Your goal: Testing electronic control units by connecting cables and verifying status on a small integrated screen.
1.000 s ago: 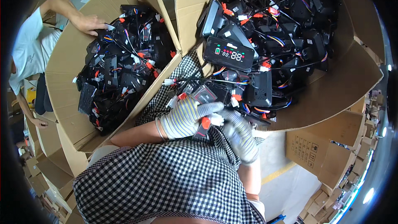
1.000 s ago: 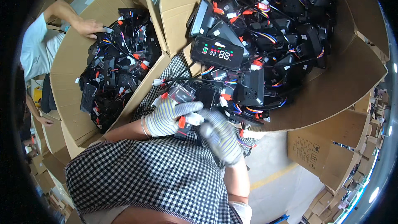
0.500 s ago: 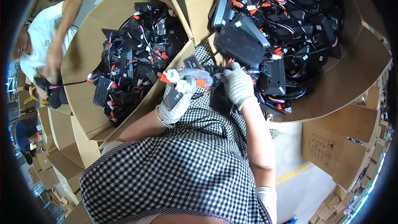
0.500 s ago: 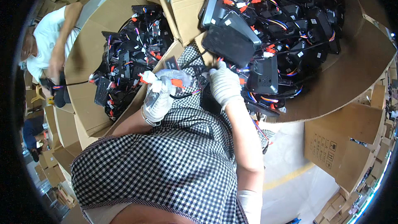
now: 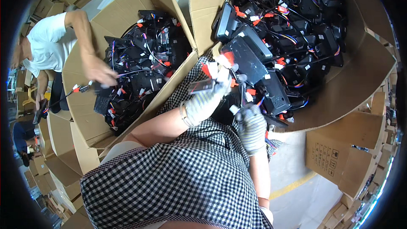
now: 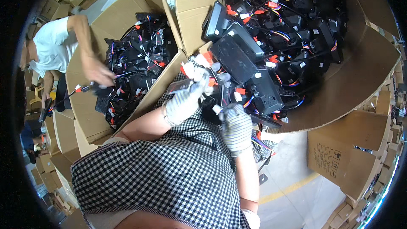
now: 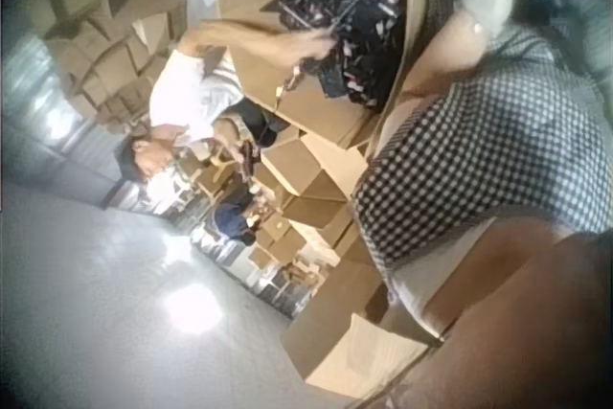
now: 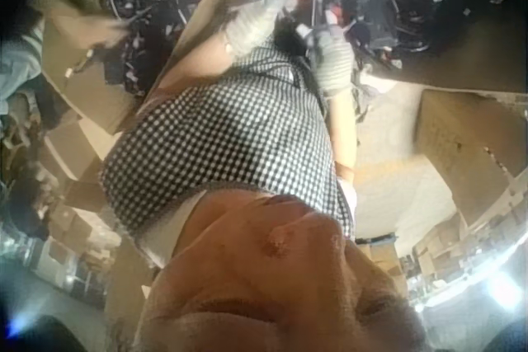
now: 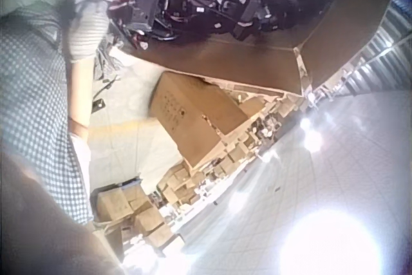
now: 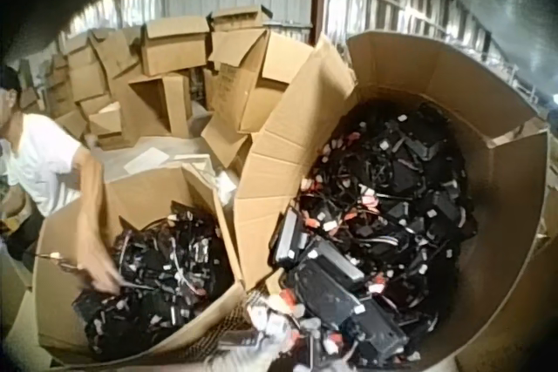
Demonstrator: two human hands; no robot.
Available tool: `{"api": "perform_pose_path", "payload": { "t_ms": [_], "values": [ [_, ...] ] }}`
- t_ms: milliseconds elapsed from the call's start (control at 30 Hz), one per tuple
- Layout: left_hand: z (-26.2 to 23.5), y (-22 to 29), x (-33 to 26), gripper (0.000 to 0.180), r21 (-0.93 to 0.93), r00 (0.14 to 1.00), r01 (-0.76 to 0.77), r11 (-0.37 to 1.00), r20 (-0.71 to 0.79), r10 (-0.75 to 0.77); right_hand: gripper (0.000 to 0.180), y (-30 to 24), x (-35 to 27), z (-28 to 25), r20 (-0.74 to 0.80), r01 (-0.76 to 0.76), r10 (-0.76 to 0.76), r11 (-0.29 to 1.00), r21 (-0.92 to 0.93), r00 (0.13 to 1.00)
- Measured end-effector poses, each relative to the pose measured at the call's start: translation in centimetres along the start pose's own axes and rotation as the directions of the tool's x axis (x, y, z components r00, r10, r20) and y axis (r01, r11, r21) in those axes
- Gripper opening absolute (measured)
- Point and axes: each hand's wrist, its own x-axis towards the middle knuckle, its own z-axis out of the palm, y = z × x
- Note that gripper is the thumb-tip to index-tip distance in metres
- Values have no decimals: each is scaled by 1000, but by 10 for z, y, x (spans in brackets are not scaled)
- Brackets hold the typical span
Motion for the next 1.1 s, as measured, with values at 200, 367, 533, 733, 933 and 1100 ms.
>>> {"api": "perform_pose_path", "payload": {
  "t_ms": [200, 367, 533, 733, 933, 1100],
  "values": [
    [13, 77, 7, 48, -298, 985, 76, 952, -123, -117, 5, 14, -17, -11, 59, -93, 81, 966, 242, 995],
    [15, 61, -6, 53, -605, 970, 236, 760, 104, -218, 23, -12, 5, -73, 140, -399, 446, 562, 725, 884],
    [9, 53, -9, 44, -131, 946, 222, 966, 270, -181, 18, -28, 36, -63, 62, -236, 231, 877, 419, 971],
    [8, 43, -7, 49, 615, 782, -609, 502, 358, 510, 23, -8, 16, -72, 422, -409, 209, 784, 467, 882],
    [-3, 37, -19, 42, 516, 755, -466, 719, 655, 20, 23, 16, -1, -63, 626, -439, 137, 824, 359, 768],
    [0, 27, -21, 37, 504, 790, -538, 676, 581, 195, 20, 18, -7, -47, 593, -531, 144, 642, 553, 792]
  ]
}}
